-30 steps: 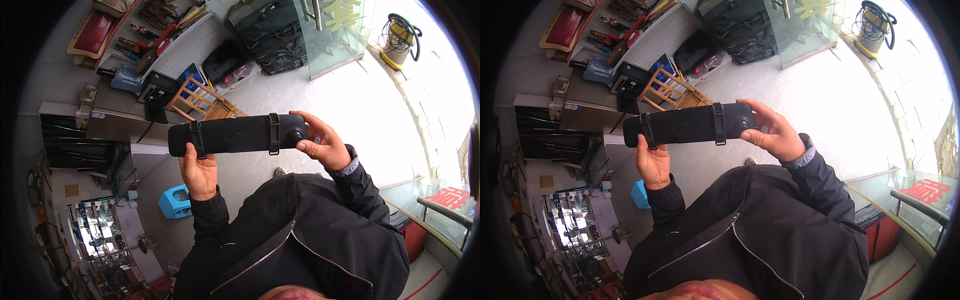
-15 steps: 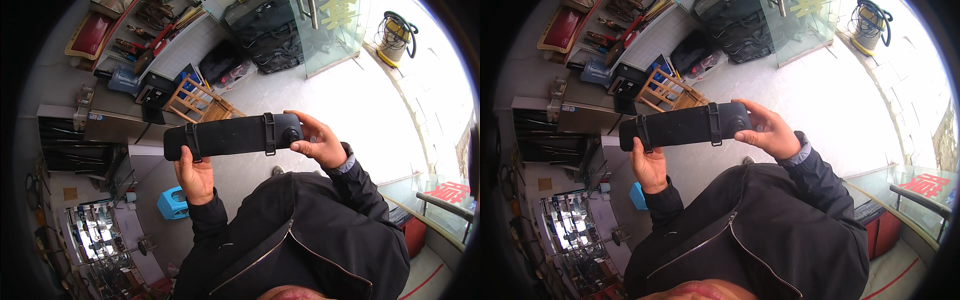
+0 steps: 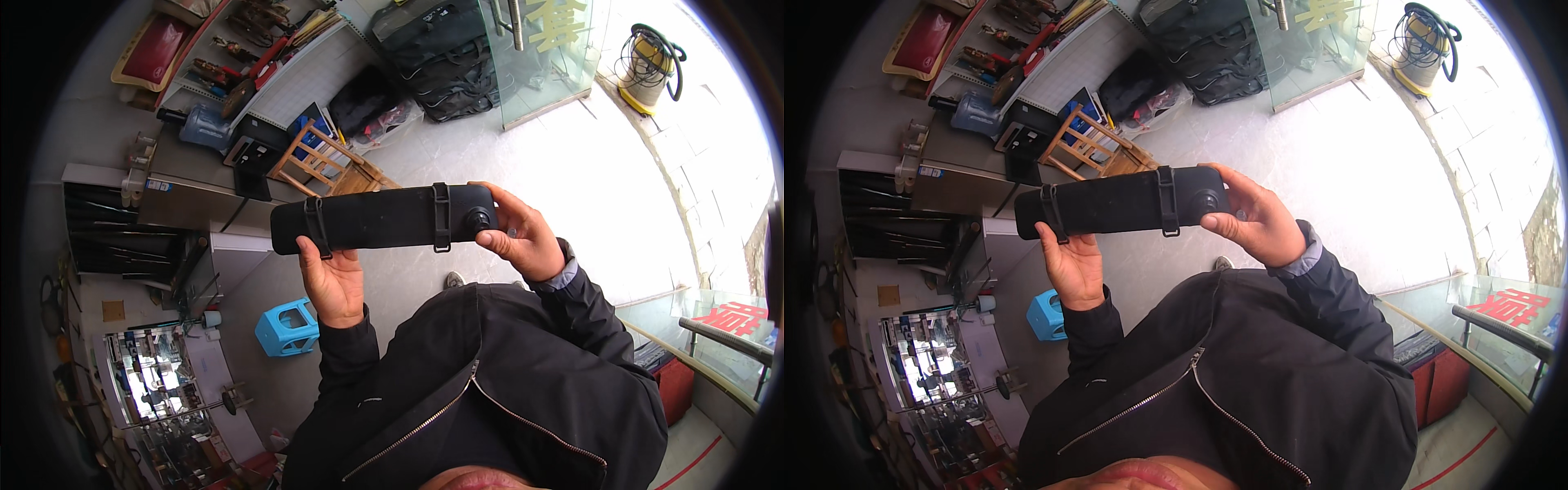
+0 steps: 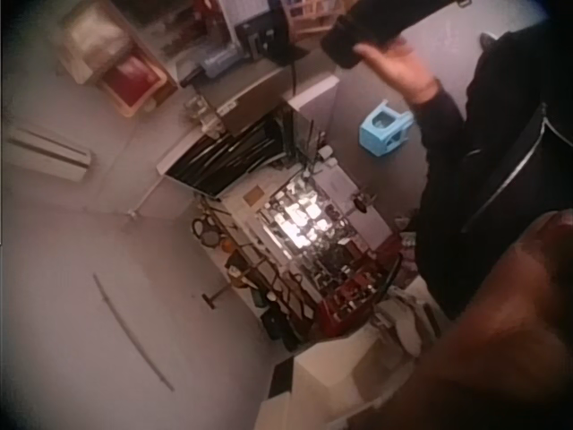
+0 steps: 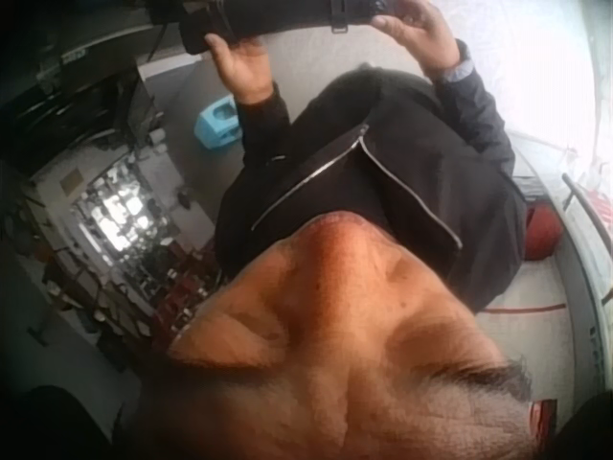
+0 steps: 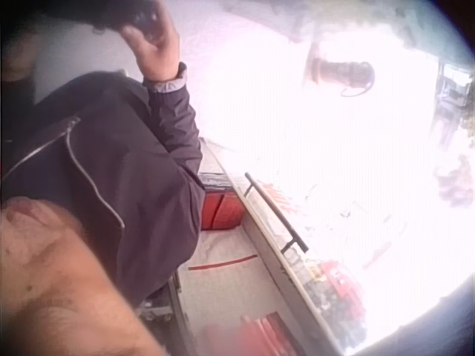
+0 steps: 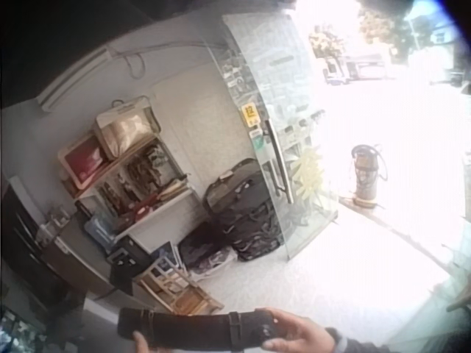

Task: The person walks through a workshop and inspects several hanging fabric swatches in different colors, unfolding and feeling them. They then walk into a shop area and pick up a black plastic object, examining it closely by turning it over and manipulating its parts.

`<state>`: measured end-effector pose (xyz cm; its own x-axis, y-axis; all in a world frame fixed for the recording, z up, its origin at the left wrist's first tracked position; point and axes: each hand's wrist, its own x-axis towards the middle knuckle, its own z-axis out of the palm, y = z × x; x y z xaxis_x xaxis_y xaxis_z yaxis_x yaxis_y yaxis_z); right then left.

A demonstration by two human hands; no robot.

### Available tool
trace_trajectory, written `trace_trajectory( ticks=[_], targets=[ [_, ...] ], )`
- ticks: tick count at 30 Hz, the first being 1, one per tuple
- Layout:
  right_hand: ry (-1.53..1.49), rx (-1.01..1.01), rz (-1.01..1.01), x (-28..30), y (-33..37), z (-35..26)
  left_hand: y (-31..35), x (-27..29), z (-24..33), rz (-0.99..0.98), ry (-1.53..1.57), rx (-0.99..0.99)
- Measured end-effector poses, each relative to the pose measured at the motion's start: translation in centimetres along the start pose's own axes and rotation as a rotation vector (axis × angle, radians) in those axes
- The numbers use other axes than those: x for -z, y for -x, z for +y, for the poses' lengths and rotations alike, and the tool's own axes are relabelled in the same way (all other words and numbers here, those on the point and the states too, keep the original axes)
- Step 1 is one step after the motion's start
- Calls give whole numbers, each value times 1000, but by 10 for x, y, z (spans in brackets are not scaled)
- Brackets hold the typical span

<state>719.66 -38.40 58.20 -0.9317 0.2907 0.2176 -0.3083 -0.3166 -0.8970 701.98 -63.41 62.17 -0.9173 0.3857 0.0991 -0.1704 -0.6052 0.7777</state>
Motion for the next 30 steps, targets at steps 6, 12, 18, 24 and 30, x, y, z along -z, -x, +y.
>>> trace_trajectory(
  ticks=[6, 12, 18, 24, 30],
  targets=[
    [-64, 21, 35, -7, 6, 13, -2, 10, -7, -78, 139, 69],
    [400, 152, -32, -14, 18, 16, -3, 9, -15, -158, 285, 168],
    [865, 596, -46, -24, 12, 21, 14, -12, -16, -122, 271, 275],
    [1026, 785, -60, -19, 13, 30, 22, -25, -2, -116, 55, 324],
    [991, 791, -50, -18, 16, 37, 29, -29, 5, -158, -41, 273]
  ],
)
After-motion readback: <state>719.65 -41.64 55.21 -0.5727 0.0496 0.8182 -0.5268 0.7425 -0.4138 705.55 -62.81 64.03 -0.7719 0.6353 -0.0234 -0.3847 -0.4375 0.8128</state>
